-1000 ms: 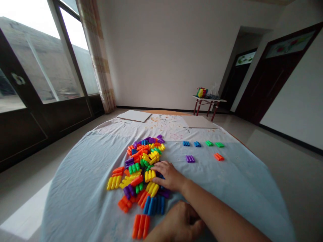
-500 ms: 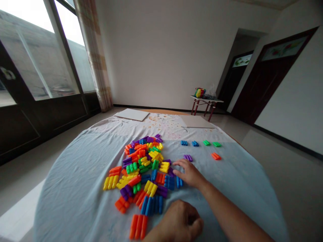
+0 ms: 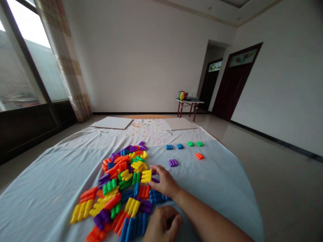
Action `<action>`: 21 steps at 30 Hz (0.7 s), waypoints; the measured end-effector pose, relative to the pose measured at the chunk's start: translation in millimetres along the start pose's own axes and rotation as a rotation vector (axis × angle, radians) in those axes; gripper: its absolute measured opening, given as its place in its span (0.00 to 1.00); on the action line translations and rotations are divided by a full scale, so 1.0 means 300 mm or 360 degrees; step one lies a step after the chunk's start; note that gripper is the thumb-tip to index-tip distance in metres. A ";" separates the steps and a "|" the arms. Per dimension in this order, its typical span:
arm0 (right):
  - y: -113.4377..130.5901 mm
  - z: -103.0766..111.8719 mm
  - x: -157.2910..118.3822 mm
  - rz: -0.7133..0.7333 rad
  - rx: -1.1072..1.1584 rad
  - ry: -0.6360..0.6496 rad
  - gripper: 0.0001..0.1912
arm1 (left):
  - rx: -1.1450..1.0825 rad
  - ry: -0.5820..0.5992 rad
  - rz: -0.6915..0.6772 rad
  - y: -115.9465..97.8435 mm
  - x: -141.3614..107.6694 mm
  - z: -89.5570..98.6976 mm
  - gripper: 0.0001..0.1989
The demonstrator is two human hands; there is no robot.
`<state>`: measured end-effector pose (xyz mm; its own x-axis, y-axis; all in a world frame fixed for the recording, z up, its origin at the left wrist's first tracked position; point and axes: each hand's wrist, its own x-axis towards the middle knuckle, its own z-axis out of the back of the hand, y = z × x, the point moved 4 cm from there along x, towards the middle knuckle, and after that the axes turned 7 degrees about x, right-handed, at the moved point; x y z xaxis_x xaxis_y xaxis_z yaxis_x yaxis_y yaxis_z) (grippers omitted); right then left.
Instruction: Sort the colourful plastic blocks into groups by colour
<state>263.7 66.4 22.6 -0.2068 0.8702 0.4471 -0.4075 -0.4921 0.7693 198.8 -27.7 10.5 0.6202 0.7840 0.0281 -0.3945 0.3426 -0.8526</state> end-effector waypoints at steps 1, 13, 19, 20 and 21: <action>-0.006 0.030 -0.006 -0.0017 0.0016 -0.0047 0.30 | 0.0037 0.0008 0.0015 0.006 0.002 0.000 0.15; -0.103 0.320 -0.190 0.0139 -0.0737 0.0226 0.34 | 0.0072 -0.0011 0.0116 0.025 0.004 0.004 0.21; -0.124 0.333 -0.205 -0.0041 -0.0594 0.0040 0.26 | -0.0004 -0.0075 0.0141 0.012 0.000 0.013 0.23; -0.134 0.339 -0.202 -0.0104 -0.0583 -0.0013 0.27 | -0.0013 -0.0083 0.0139 0.013 0.000 0.015 0.24; -0.145 0.342 -0.200 -0.0167 -0.0573 -0.0038 0.28 | -0.0012 -0.0076 0.0135 0.015 -0.001 0.015 0.25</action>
<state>385.2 33.2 9.2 -0.1281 0.9127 0.3881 -0.7131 -0.3568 0.6035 193.8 -23.9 9.2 0.5517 0.8338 -0.0200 -0.4391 0.2700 -0.8569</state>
